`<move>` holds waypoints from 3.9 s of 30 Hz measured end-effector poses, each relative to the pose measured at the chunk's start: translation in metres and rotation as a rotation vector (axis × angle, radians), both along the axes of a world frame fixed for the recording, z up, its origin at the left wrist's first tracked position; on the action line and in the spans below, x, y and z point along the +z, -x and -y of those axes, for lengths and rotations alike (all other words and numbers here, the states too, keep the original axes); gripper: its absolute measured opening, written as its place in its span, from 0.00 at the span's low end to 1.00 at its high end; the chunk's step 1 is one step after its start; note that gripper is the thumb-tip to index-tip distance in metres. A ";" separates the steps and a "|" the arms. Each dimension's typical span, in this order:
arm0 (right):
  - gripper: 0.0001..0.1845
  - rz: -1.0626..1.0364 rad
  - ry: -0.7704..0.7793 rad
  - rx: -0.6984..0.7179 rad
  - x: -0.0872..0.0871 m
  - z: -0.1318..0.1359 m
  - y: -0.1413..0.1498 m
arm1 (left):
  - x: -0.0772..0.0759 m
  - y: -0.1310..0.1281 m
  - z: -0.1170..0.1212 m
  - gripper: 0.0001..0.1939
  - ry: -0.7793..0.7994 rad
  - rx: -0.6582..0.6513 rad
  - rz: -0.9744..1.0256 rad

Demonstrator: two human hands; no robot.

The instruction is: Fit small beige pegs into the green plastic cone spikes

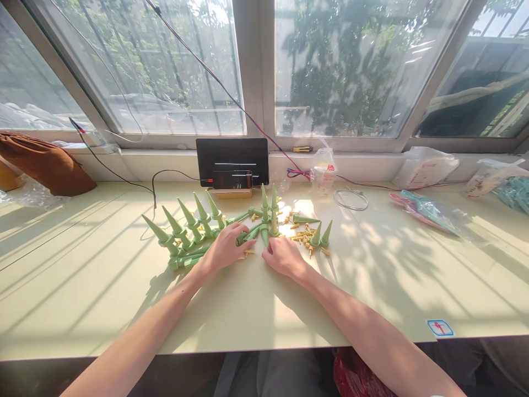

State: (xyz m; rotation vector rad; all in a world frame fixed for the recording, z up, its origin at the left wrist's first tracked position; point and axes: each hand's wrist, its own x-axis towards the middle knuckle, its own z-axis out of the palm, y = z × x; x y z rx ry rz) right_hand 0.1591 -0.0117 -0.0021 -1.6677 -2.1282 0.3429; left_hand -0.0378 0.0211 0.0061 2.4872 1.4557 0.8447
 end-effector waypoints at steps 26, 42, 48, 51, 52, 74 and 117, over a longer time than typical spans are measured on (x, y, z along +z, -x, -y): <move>0.14 -0.313 -0.038 0.222 -0.002 0.004 0.001 | 0.013 -0.009 0.005 0.08 -0.113 -0.098 0.365; 0.17 -0.366 -0.217 0.148 -0.002 -0.002 -0.006 | 0.013 -0.010 0.006 0.06 0.034 -0.114 0.616; 0.10 -0.475 -0.365 -0.153 -0.002 -0.008 -0.014 | 0.011 -0.010 0.004 0.08 0.047 -0.136 0.629; 0.11 -0.475 -0.413 -0.206 -0.003 -0.012 -0.016 | 0.010 -0.010 0.003 0.09 0.045 -0.145 0.625; 0.12 -0.464 -0.429 -0.197 -0.005 -0.014 -0.017 | 0.009 -0.010 0.003 0.09 0.042 -0.146 0.623; 0.11 -0.412 -0.381 0.040 -0.011 -0.030 -0.018 | 0.010 -0.013 0.006 0.09 0.009 -0.151 0.516; 0.10 -0.397 -0.451 0.093 -0.014 -0.044 -0.008 | 0.007 -0.024 0.014 0.10 0.044 -0.125 0.733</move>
